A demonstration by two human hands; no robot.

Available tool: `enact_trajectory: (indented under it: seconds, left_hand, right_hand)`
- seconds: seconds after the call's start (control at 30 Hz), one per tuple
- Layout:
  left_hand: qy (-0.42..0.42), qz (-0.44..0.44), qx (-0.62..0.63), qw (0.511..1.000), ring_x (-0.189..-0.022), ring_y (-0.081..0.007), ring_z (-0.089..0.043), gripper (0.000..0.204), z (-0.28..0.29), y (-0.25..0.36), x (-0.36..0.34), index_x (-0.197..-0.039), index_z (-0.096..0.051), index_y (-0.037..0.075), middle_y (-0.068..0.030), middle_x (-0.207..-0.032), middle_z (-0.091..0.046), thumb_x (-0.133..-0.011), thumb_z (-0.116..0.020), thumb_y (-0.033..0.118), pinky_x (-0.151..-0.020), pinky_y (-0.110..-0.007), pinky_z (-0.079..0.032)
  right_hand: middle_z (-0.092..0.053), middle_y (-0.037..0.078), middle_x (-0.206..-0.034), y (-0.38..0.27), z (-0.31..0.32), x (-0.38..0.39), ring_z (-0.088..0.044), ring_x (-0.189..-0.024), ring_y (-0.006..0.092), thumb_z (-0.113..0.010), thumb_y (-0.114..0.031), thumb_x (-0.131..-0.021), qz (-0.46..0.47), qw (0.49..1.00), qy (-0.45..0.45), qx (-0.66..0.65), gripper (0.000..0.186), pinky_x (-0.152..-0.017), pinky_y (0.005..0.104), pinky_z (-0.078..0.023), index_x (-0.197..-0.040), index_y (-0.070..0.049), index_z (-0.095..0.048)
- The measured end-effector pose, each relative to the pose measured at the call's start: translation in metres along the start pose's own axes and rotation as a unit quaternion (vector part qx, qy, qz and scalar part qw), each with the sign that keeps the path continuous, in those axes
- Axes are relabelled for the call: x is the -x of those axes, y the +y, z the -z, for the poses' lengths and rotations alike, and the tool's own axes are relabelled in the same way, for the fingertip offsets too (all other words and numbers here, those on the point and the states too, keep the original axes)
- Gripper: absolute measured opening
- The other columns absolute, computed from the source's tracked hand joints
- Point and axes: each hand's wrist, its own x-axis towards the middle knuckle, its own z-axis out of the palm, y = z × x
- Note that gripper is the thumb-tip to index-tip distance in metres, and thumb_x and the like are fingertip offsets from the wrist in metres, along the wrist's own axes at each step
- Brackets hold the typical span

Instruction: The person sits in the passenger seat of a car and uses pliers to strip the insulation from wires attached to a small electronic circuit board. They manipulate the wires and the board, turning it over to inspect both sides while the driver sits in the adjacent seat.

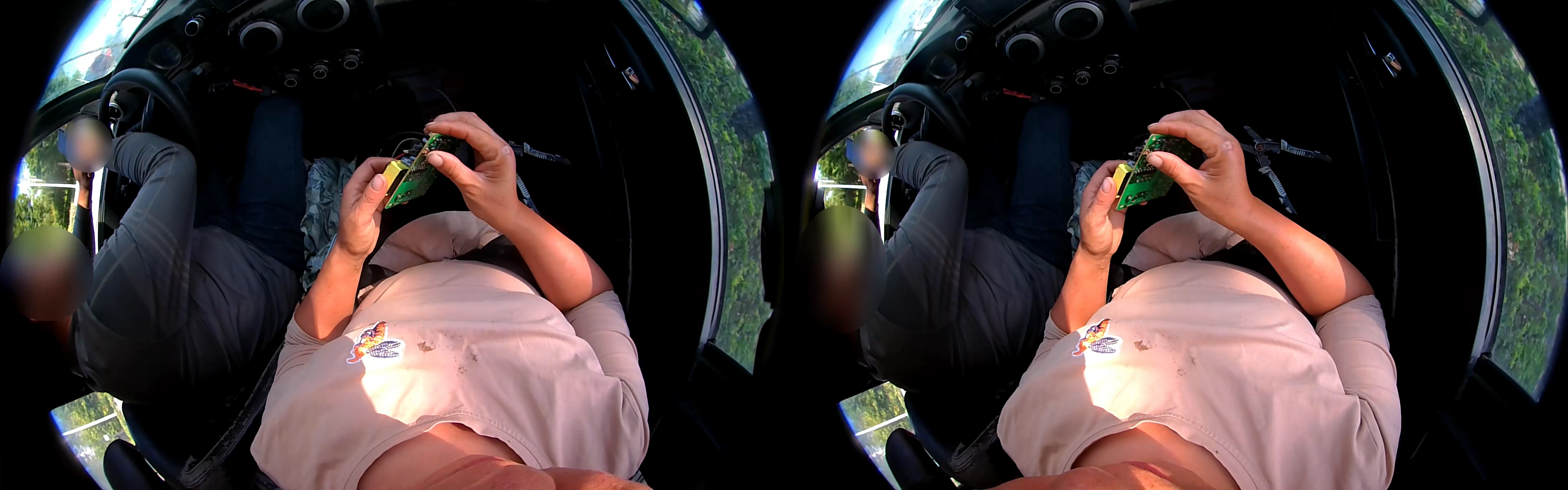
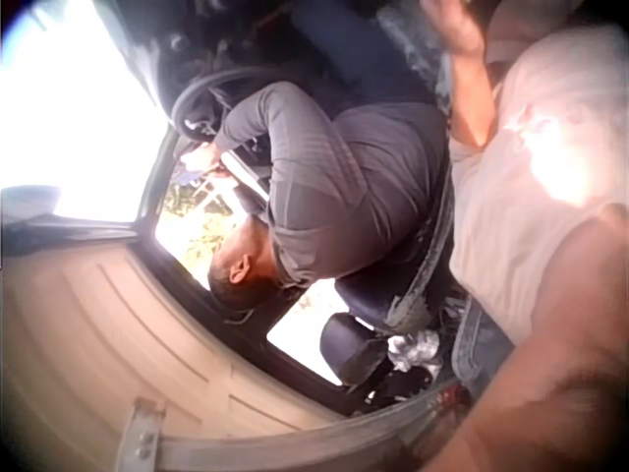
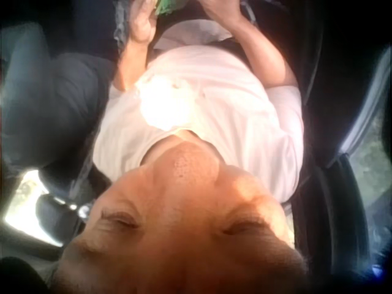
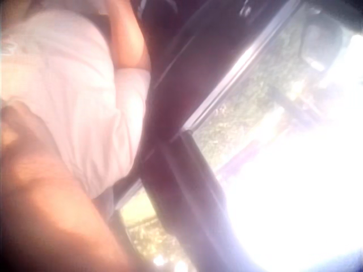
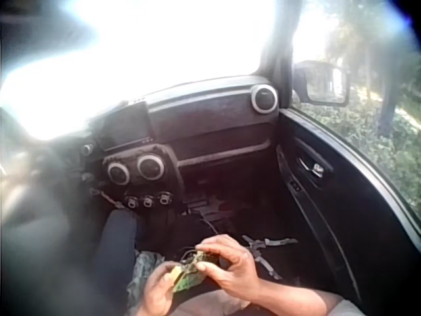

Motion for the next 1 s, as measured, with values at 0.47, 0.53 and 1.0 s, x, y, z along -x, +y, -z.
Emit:
enact_trajectory:
  seconds: [0.47, 0.53, 1.0]
  left_hand:
    - [-0.020, 0.026, 0.033, 0.999, -0.079, -0.0089, -0.057, 0.042, -0.0012, 0.0028, 0.0011, -0.108, -0.052, 0.001, -0.0041, -0.091, -0.060, -0.093, -0.052, 0.040, -0.071, -0.024, -0.046]
    - [-0.025, 0.033, 0.045, 0.998, -0.080, -0.0100, -0.058, 0.041, -0.0003, 0.0026, 0.0017, -0.109, -0.051, 0.001, -0.0050, -0.092, -0.061, -0.093, -0.051, 0.039, -0.071, -0.024, -0.048]
    - [-0.039, 0.036, 0.057, 0.997, -0.082, -0.0109, -0.059, 0.038, 0.0010, 0.0001, 0.0018, -0.110, -0.051, 0.002, -0.0054, -0.095, -0.061, -0.095, -0.047, 0.036, -0.072, -0.025, -0.048]
  right_hand:
    - [-0.060, 0.010, -0.103, 0.0001, 0.0004, 0.0004, -0.058, -0.095, 0.0164, -0.072, -0.006, -0.076, 0.001, 1.000, -0.006, 0.006, 0.029, -0.084, 0.0273, -0.047, -0.102, 0.001, -0.063]
    - [-0.060, 0.010, -0.103, -0.0020, 0.0000, 0.0009, -0.058, -0.095, 0.0163, -0.073, -0.005, -0.075, -0.008, 1.000, -0.003, 0.010, 0.030, -0.085, 0.0275, -0.047, -0.103, 0.001, -0.062]
    - [-0.065, 0.010, -0.094, -0.0024, -0.0029, 0.0015, -0.062, -0.088, 0.0196, -0.074, -0.010, -0.072, -0.043, 0.998, 0.039, -0.031, 0.024, -0.078, 0.0293, -0.049, -0.093, -0.001, -0.066]
